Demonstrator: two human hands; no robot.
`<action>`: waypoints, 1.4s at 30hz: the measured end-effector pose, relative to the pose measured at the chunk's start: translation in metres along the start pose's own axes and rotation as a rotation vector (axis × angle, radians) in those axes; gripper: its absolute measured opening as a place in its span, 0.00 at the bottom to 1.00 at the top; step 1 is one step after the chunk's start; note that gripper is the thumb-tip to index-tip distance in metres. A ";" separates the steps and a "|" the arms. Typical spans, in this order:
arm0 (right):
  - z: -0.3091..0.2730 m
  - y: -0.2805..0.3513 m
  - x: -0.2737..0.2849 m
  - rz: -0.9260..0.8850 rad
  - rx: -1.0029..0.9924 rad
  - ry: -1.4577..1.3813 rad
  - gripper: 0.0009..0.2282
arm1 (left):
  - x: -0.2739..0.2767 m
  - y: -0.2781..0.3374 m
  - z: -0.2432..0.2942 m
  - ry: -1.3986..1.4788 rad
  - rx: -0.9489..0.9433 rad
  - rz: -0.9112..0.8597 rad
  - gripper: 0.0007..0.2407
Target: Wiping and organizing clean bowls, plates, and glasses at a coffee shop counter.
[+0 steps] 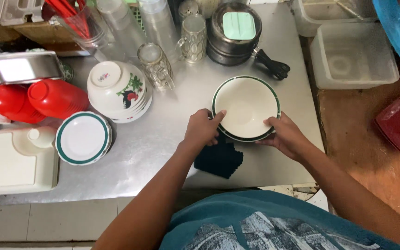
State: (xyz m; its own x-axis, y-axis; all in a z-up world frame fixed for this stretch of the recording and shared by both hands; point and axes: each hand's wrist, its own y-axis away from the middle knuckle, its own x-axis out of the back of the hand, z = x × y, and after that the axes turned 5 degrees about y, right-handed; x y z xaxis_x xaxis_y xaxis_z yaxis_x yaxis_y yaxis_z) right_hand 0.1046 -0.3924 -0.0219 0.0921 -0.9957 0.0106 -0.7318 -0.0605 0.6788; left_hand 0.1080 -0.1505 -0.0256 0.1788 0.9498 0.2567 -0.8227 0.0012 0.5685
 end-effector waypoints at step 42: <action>0.031 0.019 -0.062 -0.102 -0.025 0.146 0.17 | 0.026 0.029 -0.108 -0.101 -0.251 0.018 0.09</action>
State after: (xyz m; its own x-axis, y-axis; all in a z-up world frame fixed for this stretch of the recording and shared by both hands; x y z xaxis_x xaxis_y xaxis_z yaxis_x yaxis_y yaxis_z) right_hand 0.0642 -0.3343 -0.0320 0.2634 -0.9636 0.0466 -0.6970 -0.1567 0.6998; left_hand 0.0307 -0.0916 -0.0872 0.2052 0.9142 0.3494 -0.9321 0.0737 0.3547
